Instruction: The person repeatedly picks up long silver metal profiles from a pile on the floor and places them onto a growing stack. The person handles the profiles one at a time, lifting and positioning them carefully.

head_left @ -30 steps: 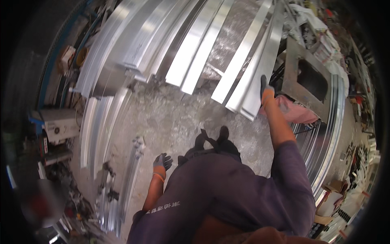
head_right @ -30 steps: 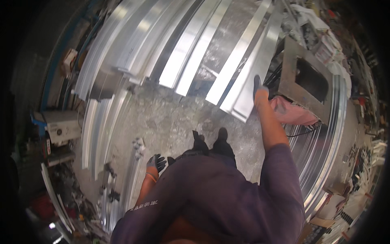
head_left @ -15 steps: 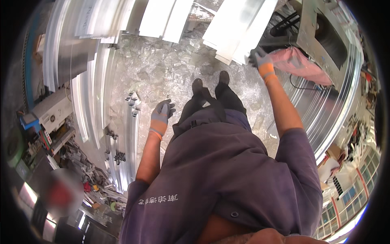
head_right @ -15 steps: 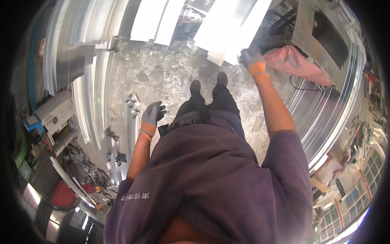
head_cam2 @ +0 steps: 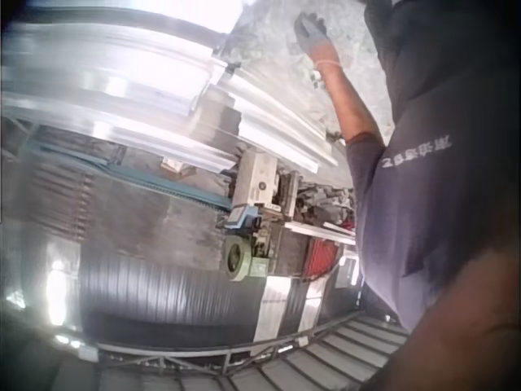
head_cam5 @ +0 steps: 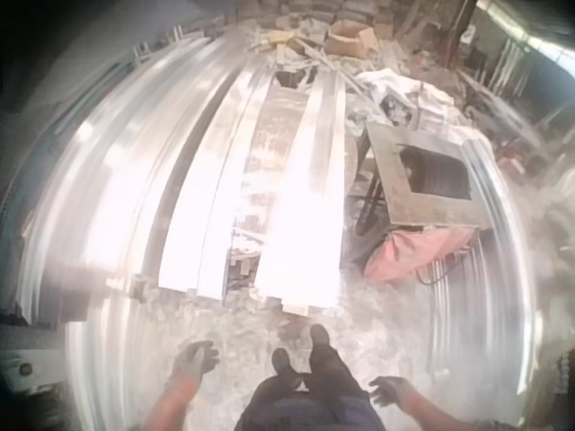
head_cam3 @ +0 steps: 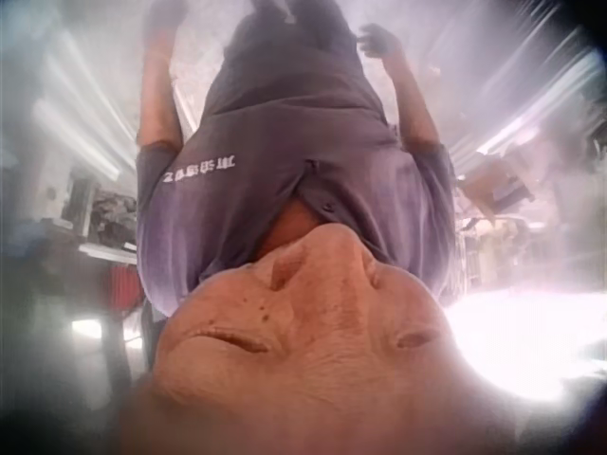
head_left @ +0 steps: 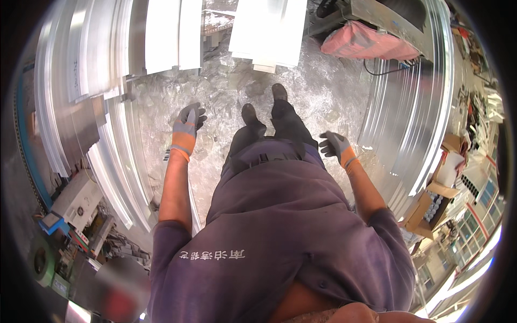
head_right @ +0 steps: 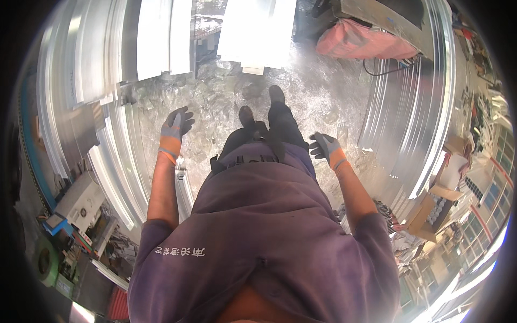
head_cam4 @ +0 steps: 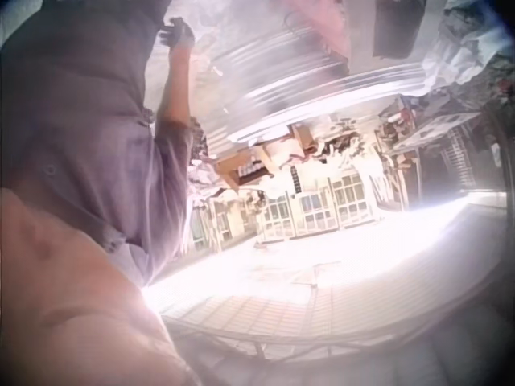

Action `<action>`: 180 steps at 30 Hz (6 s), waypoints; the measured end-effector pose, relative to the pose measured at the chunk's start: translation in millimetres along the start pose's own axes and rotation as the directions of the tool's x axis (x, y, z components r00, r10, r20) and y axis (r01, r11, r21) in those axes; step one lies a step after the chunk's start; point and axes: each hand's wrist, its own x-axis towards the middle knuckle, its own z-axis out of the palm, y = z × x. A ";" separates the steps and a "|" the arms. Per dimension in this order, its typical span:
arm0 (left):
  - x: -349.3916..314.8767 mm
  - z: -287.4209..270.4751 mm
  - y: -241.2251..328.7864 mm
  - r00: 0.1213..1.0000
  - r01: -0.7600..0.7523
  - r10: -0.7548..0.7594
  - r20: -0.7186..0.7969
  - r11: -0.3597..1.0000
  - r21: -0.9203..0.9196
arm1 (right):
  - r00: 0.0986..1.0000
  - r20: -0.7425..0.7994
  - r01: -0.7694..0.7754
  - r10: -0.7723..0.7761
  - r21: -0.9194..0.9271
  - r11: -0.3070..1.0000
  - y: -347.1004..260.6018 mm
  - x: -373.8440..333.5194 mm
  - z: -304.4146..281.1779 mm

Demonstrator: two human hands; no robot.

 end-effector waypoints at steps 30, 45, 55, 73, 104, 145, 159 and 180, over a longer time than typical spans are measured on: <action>-109.0 160.1 148.9 0.692 -0.596 0.140 0.708 0.665 0.451 | 0.390 0.570 0.901 -0.723 -0.075 0.427 -85.6 -119.1 0.6; -147.9 25.8 122.6 0.800 -0.113 -0.246 0.547 0.833 0.541 | 0.692 0.600 0.666 -0.402 -0.317 0.675 -58.3 -152.7 -22.7; -184.5 -8.2 84.1 0.857 0.165 -0.280 0.432 0.944 0.285 | 0.802 0.557 0.425 -0.215 -0.279 0.861 -67.0 -179.0 -22.3; -138.5 166.5 153.7 0.603 -0.604 -0.043 0.797 0.628 0.491 | 0.511 0.725 0.859 -0.462 -0.445 0.252 -62.9 -161.9 -22.9; 250.3 1.0 -24.5 0.944 0.174 -0.308 -0.117 0.769 -0.615 | 0.948 -0.138 0.104 -0.286 -0.717 0.690 93.0 -74.3 -105.8; 190.9 21.3 -74.1 0.923 0.300 -0.381 0.060 0.609 -0.734 | 0.941 -0.129 0.334 -0.313 0.193 0.923 -57.5 -17.0 -19.9; -30.1 137.6 31.8 0.894 0.359 -0.142 0.426 0.794 -0.490 | 0.885 0.256 0.429 -0.389 -0.125 0.894 -194.8 28.0 183.9; 97.3 256.6 105.9 0.740 0.392 -0.028 0.672 0.830 -0.397 | 0.856 -0.107 0.312 -0.506 -0.673 0.671 -44.6 -162.5 14.0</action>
